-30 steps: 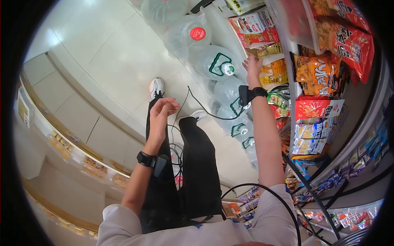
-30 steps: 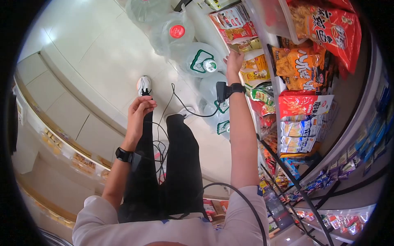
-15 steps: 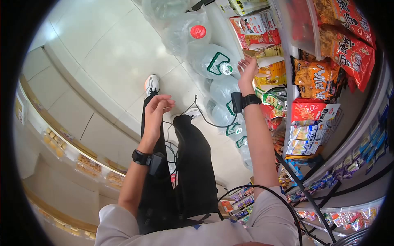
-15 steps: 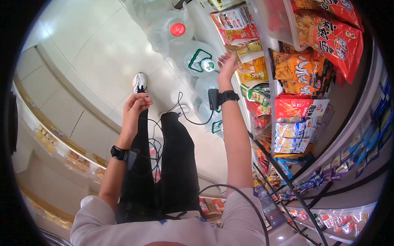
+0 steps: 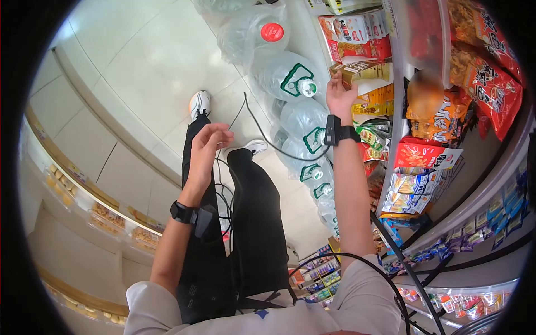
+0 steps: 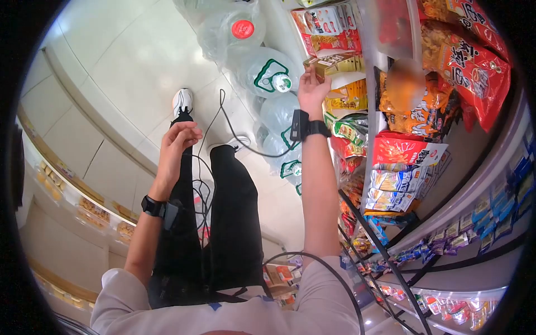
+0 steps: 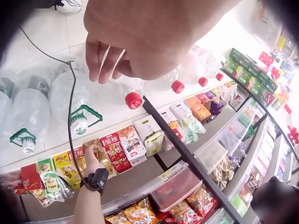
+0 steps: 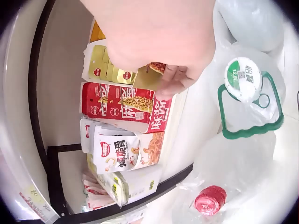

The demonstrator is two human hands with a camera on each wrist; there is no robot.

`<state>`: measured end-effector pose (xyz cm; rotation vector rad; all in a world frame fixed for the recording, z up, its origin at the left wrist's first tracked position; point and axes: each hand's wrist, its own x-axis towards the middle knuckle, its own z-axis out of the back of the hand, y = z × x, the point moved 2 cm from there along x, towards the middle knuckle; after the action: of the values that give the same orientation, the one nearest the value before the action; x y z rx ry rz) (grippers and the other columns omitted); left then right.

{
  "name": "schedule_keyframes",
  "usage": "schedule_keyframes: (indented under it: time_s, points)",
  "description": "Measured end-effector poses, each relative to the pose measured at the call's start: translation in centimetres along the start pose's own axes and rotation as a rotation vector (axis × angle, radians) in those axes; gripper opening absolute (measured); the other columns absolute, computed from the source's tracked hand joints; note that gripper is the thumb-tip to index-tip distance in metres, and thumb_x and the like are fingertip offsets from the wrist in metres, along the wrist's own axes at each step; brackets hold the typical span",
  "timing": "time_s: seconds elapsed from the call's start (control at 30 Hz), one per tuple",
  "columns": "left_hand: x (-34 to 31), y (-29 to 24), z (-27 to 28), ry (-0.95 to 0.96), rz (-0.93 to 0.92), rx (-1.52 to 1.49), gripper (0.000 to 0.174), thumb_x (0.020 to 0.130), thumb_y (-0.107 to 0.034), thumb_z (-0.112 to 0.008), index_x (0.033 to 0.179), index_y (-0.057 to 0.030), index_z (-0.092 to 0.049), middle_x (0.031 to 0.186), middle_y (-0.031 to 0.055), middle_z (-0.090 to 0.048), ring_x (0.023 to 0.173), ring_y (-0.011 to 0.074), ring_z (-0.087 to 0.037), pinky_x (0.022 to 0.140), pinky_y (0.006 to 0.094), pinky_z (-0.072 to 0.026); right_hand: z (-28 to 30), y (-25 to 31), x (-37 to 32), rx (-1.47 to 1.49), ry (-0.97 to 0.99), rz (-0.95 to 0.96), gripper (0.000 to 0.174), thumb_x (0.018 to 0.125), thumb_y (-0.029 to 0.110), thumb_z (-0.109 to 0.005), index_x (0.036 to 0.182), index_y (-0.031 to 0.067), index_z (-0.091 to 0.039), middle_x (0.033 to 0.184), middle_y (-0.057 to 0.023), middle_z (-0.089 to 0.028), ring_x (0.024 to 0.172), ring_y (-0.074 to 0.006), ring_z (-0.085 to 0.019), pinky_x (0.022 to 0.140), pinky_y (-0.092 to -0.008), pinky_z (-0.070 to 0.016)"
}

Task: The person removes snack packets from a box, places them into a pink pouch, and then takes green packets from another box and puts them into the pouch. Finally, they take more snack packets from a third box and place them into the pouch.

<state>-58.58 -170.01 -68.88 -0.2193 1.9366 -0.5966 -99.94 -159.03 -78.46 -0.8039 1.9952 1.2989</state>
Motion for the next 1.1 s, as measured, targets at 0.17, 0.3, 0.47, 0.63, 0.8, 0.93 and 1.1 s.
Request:
schedule_keyframes:
  time_s: [0.17,0.3,0.47,0.63,0.8,0.93,1.1]
  points:
    - [-0.4,-0.2,-0.5,0.000,0.013,0.034,0.023,0.100,-0.013,-0.052,0.115,-0.0014,-0.065,0.102,0.0069,-0.071,0.097,0.0155,-0.068,0.092,0.0282,-0.0498,-0.5,-1.1,-5.0,0.025,0.008,0.017,0.042,0.097,0.030,-0.057,0.125,-0.0006,-0.048,0.113,-0.0168,-0.066,0.092,-0.0239,-0.064,0.076,-0.0309,-0.0553]
    - [-0.5,0.4,-1.1,0.019,-0.007,0.059,0.024,0.100,-0.013,-0.051,0.115,-0.0012,-0.065,0.102,0.0067,-0.071,0.097,0.0152,-0.068,0.091,0.0282,-0.0499,0.5,-2.0,-7.9,0.006,0.028,0.027,0.038,0.097,0.030,-0.057,0.120,0.0007,-0.048,0.113,-0.0166,-0.066,0.092,-0.0231,-0.064,0.075,-0.0306,-0.0546]
    - [-1.1,1.5,-2.7,0.060,-0.028,0.115,0.024,0.100,-0.013,-0.051,0.115,-0.0011,-0.065,0.103,0.0066,-0.071,0.098,0.0147,-0.067,0.091,0.0285,-0.0500,3.2,-3.2,-14.4,0.024,0.067,-0.043,0.029,0.099,0.031,-0.056,0.111,0.0048,-0.054,0.110,-0.0135,-0.067,0.093,-0.0226,-0.064,0.077,-0.0318,-0.0519]
    - [-3.2,2.4,-6.7,0.135,-0.159,0.259,0.025,0.103,-0.016,-0.053,0.122,-0.0006,-0.060,0.112,0.0079,-0.068,0.101,0.0147,-0.065,0.092,0.0311,-0.0498,7.5,-3.2,-24.1,-0.263,0.024,-0.119,0.030,0.102,0.030,-0.053,0.116,0.0038,-0.057,0.103,-0.0113,-0.071,0.094,-0.0202,-0.066,0.083,-0.0320,-0.0499]
    - [-8.5,1.3,-14.1,0.250,-0.125,0.555,0.114,0.083,-0.038,-0.085,0.161,-0.0017,-0.010,0.157,0.0285,-0.033,0.144,0.0418,-0.038,0.116,0.0482,-0.0374,9.9,2.3,-35.4,-0.595,0.235,-0.126,0.036,0.103,0.030,-0.054,0.123,0.0003,-0.054,0.098,-0.0141,-0.073,0.087,-0.0179,-0.070,0.081,-0.0301,-0.0528]
    - [-17.6,-3.2,-22.2,0.552,-0.037,0.542,0.124,0.081,-0.040,-0.085,0.162,-0.0035,0.002,0.156,0.0307,-0.032,0.141,0.0405,-0.042,0.113,0.0473,-0.0403,9.2,8.0,-45.7,-0.693,0.326,-0.103,0.040,0.105,0.032,-0.055,0.125,-0.0021,-0.052,0.097,-0.0153,-0.073,0.084,-0.0185,-0.071,0.080,-0.0299,-0.0552]
    - [-27.4,-5.3,-29.4,0.667,-0.233,0.743,0.120,0.082,-0.041,-0.080,0.162,-0.0014,-0.001,0.147,0.0273,-0.045,0.129,0.0329,-0.054,0.106,0.0432,-0.0458,12.3,16.5,-54.5,-0.716,0.460,0.047,0.046,0.106,0.041,-0.052,0.116,-0.0034,-0.057,0.095,-0.0130,-0.073,0.086,-0.0184,-0.071,0.079,-0.0295,-0.0552]
